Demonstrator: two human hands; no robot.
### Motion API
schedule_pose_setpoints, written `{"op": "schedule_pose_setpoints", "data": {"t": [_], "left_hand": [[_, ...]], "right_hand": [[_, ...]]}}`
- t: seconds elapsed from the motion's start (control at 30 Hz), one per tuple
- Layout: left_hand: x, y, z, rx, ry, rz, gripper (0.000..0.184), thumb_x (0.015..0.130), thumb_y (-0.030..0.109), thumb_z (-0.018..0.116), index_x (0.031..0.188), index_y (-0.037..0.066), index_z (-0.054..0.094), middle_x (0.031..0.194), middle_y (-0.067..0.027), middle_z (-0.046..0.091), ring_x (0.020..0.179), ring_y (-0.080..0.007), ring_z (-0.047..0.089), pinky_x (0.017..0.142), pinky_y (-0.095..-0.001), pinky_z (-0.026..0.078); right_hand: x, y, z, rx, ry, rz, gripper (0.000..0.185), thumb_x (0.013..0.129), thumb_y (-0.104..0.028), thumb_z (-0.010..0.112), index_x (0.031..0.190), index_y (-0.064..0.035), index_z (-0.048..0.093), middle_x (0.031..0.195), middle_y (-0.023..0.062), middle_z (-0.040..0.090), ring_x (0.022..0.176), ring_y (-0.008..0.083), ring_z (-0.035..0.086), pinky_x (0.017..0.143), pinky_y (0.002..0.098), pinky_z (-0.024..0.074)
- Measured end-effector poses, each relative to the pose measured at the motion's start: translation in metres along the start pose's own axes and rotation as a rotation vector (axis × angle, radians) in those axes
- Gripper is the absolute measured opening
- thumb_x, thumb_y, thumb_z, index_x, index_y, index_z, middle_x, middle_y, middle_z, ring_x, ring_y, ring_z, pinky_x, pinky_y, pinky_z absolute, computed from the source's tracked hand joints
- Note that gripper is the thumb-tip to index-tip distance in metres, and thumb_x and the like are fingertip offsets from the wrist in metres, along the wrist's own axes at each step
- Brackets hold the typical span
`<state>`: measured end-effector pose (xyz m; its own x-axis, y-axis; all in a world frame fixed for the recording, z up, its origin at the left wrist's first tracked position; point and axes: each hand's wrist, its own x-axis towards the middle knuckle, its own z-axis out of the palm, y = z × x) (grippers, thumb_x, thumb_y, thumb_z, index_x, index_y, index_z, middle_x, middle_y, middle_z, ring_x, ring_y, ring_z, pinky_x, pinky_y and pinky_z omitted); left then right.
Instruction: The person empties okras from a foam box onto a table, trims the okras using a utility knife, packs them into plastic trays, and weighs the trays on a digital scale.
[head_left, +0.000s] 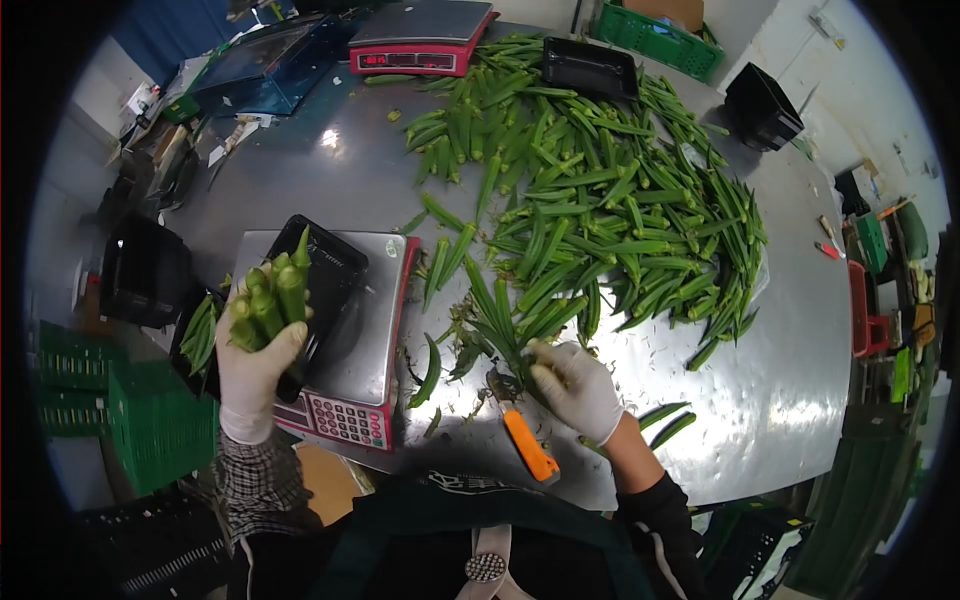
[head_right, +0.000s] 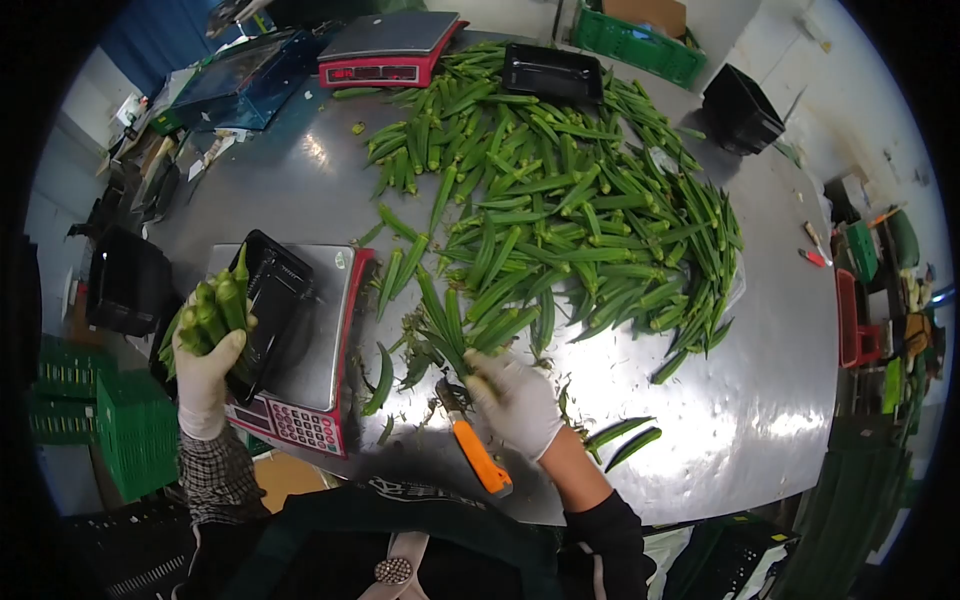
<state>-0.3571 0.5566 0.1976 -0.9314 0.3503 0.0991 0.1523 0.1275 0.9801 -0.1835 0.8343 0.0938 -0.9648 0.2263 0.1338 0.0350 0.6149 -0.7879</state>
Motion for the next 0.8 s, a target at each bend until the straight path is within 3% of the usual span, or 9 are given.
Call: {"op": "schedule_pose_setpoints", "data": {"t": [0.03, 0.17, 0.23, 0.4, 0.5, 0.53, 0.63, 0.77, 0.8], "left_hand": [[0.008, -0.006, -0.012, 0.186, 0.035, 0.116, 0.054, 0.072, -0.002, 0.063, 0.122, -0.001, 0.044, 0.109, -0.0132, 0.057, 0.098, -0.0203, 0.058, 0.089, -0.0305, 0.045], [0.016, -0.04, -0.019, 0.613, 0.027, -0.163, 0.066, 0.067, 0.001, 0.069, 0.127, -0.001, 0.041, 0.119, -0.0118, 0.053, 0.111, -0.019, 0.05, 0.095, -0.0293, 0.038], [0.009, -0.048, -0.013, 1.053, 0.072, 0.169, 0.079, 0.06, 0.006, 0.074, 0.13, 0.0, 0.038, 0.127, -0.0194, 0.045, 0.117, -0.0332, 0.044, 0.097, -0.0373, 0.037], [-0.008, 0.002, 0.022, 0.65, 0.016, 0.469, 0.063, 0.064, 0.005, 0.07, 0.122, -0.002, 0.047, 0.128, -0.02, 0.044, 0.12, -0.0329, 0.042, 0.099, -0.0404, 0.034], [-0.019, -0.005, 0.043, 0.526, -0.185, 0.437, 0.052, 0.066, 0.007, 0.07, 0.115, -0.001, 0.053, 0.125, -0.0193, 0.047, 0.115, -0.0319, 0.046, 0.098, -0.0395, 0.035], [-0.024, -0.009, 0.051, 0.516, -0.249, 0.399, 0.051, 0.067, 0.008, 0.071, 0.114, 0.0, 0.054, 0.124, -0.0188, 0.048, 0.114, -0.032, 0.047, 0.097, -0.0394, 0.036], [-0.038, -0.027, 0.077, 0.317, -0.401, 0.306, 0.044, 0.069, 0.009, 0.07, 0.11, 0.001, 0.056, 0.122, -0.0167, 0.05, 0.113, -0.0311, 0.049, 0.096, -0.0387, 0.037], [-0.046, -0.037, 0.088, 0.266, -0.528, 0.249, 0.043, 0.071, 0.009, 0.07, 0.111, 0.002, 0.056, 0.121, -0.0142, 0.052, 0.111, -0.0286, 0.05, 0.094, -0.037, 0.039], [-0.047, -0.039, 0.087, 0.271, -0.537, 0.243, 0.042, 0.071, 0.009, 0.07, 0.111, 0.003, 0.056, 0.121, -0.014, 0.052, 0.111, -0.0282, 0.05, 0.094, -0.0369, 0.039]], "right_hand": [[0.008, 0.008, -0.001, -0.011, -0.002, 0.071, 0.029, 0.081, -0.015, 0.06, 0.108, -0.0051, 0.059, 0.08, 0.0124, 0.059, 0.071, 0.0296, 0.06, 0.063, 0.0356, 0.0486], [0.069, 0.047, 0.005, -0.224, 0.158, 0.065, 0.031, 0.082, -0.017, 0.059, 0.112, -0.0065, 0.057, 0.088, 0.0117, 0.06, 0.064, 0.0234, 0.057, 0.061, 0.0325, 0.048], [0.104, 0.057, 0.01, -0.352, 0.193, 0.139, 0.037, 0.08, -0.025, 0.061, 0.112, -0.0058, 0.057, 0.09, 0.0131, 0.06, 0.07, 0.0265, 0.059, 0.065, 0.0345, 0.048], [0.153, 0.092, 0.03, -0.534, 0.205, 0.272, 0.038, 0.078, -0.033, 0.062, 0.103, -0.0038, 0.059, 0.091, 0.0158, 0.061, 0.079, 0.0327, 0.06, 0.07, 0.0403, 0.0478], [0.164, 0.099, 0.014, -0.272, -0.007, 0.445, 0.035, 0.077, -0.033, 0.063, 0.091, -0.0019, 0.058, 0.084, 0.0144, 0.062, 0.076, 0.0328, 0.06, 0.069, 0.0394, 0.0476], [0.159, 0.097, 0.009, -0.174, 0.025, 0.451, 0.025, 0.078, -0.028, 0.062, 0.082, -0.0038, 0.056, 0.077, 0.0089, 0.062, 0.071, 0.0256, 0.061, 0.065, 0.0346, 0.0476], [0.145, 0.106, -0.011, 0.552, 0.035, 0.591, 0.018, 0.079, -0.022, 0.064, 0.082, -0.0056, 0.058, 0.071, 0.0037, 0.06, 0.067, 0.0157, 0.058, 0.061, 0.0287, 0.0469], [0.131, 0.085, -0.034, 1.143, 0.247, 0.329, 0.013, 0.084, -0.018, 0.054, 0.09, -0.0063, 0.056, 0.087, 0.008, 0.061, 0.078, 0.0161, 0.06, 0.066, 0.0261, 0.0476], [0.132, 0.093, -0.039, 1.264, 0.268, 0.322, 0.012, 0.08, -0.015, 0.059, 0.086, -0.0056, 0.057, 0.089, 0.0103, 0.063, 0.082, 0.0164, 0.061, 0.073, 0.0286, 0.0479]]}}
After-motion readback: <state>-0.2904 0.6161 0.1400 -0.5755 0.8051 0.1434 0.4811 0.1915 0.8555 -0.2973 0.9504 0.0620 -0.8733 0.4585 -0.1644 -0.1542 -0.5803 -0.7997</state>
